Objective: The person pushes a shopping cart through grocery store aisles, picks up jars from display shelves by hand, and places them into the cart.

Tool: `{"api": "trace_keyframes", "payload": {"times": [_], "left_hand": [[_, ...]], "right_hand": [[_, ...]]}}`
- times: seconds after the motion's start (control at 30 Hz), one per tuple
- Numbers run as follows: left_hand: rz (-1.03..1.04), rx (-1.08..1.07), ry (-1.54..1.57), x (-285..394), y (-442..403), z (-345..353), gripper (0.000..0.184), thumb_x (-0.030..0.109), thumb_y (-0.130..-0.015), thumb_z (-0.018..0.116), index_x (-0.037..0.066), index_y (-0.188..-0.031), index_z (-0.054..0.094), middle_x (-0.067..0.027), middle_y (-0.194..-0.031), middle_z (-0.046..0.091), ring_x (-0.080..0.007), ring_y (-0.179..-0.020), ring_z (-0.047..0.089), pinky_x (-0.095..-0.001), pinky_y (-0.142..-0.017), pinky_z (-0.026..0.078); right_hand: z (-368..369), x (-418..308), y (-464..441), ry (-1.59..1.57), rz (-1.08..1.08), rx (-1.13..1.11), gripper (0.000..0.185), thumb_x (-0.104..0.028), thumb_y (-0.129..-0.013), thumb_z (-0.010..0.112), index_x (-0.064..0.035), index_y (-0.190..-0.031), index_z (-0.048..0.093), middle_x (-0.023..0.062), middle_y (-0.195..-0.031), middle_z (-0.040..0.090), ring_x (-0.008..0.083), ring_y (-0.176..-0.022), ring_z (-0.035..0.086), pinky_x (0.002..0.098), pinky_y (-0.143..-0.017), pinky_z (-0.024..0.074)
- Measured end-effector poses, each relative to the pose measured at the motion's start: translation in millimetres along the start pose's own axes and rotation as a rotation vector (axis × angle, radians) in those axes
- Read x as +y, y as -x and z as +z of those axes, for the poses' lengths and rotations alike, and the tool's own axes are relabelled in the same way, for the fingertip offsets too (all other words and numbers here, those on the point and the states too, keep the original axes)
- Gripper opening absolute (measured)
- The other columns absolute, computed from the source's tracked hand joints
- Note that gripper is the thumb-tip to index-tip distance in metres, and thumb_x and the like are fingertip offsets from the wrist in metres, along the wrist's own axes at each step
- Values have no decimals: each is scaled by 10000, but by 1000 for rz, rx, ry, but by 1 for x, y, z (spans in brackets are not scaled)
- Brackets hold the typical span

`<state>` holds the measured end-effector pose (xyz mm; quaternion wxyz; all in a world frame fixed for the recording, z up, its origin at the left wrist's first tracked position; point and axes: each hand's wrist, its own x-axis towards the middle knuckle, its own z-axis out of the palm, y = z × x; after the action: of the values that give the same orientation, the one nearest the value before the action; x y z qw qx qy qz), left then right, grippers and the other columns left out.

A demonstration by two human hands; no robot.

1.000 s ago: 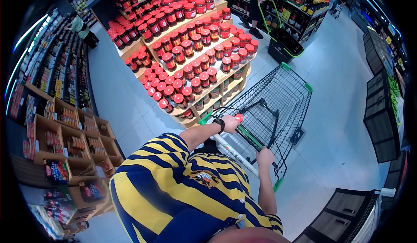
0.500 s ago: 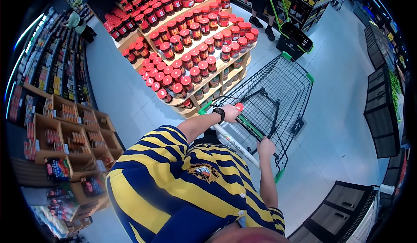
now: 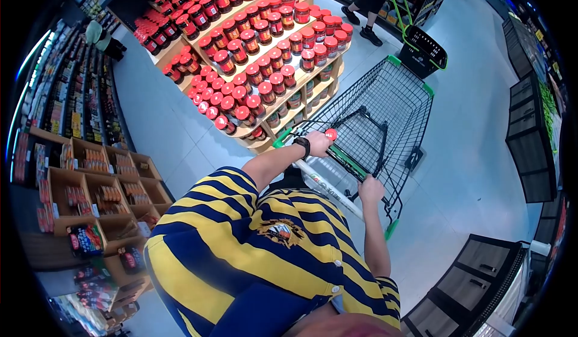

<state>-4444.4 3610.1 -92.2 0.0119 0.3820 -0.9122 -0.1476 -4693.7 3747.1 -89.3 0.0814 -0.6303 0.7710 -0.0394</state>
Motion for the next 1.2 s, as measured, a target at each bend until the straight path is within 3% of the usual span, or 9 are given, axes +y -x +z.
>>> {"api": "trace_keyframes", "payload": {"times": [0.1,0.47,0.53,0.8,1.07,1.13,1.2], "left_hand": [[-6,-24,-9,-2,-2,5,311,361,-731,673,77,-855,650,-139,-756,658,-328,-747,651,-445,-676,505],[-5,-13,-18,-1,-1,4,306,359,-734,670,85,-869,654,-132,-753,660,-324,-745,654,-441,-675,509],[-27,29,8,-2,-2,8,243,316,-672,690,97,-770,652,-127,-730,662,-325,-733,652,-448,-666,515],[-22,39,9,-2,-3,8,221,300,-674,679,98,-760,652,-129,-721,661,-325,-730,652,-448,-663,515],[-29,47,24,-1,-2,8,232,316,-665,693,110,-770,666,-118,-749,671,-315,-751,654,-443,-676,515],[-22,46,24,-1,-3,7,240,320,-663,697,109,-774,670,-118,-754,672,-313,-755,655,-441,-680,515],[9,33,-8,-2,-3,6,294,362,-721,675,96,-844,668,-131,-740,661,-330,-713,648,-446,-652,509]], "right_hand": [[-6,-2,2,-25,-49,45,200,-233,-734,717,-54,-749,628,173,-694,663,353,-664,667,441,-600,536],[-4,0,1,-30,-27,24,228,-261,-732,735,-57,-772,641,180,-709,667,364,-686,669,449,-621,538],[-4,0,1,-31,-40,31,228,-262,-730,736,-58,-766,641,180,-709,667,364,-686,669,451,-618,537],[-1,2,-1,-32,-38,59,180,-231,-729,707,-65,-745,639,177,-696,665,359,-666,668,449,-606,535],[-2,2,-1,-43,-39,60,160,-218,-728,697,-69,-746,642,177,-686,662,352,-650,667,446,-594,534],[1,2,-3,-23,9,-4,250,-328,-745,735,-95,-809,672,162,-727,671,341,-717,668,444,-636,526],[2,3,-1,-31,-14,35,203,-270,-733,722,-82,-778,659,165,-698,664,343,-679,667,443,-614,531]]}}
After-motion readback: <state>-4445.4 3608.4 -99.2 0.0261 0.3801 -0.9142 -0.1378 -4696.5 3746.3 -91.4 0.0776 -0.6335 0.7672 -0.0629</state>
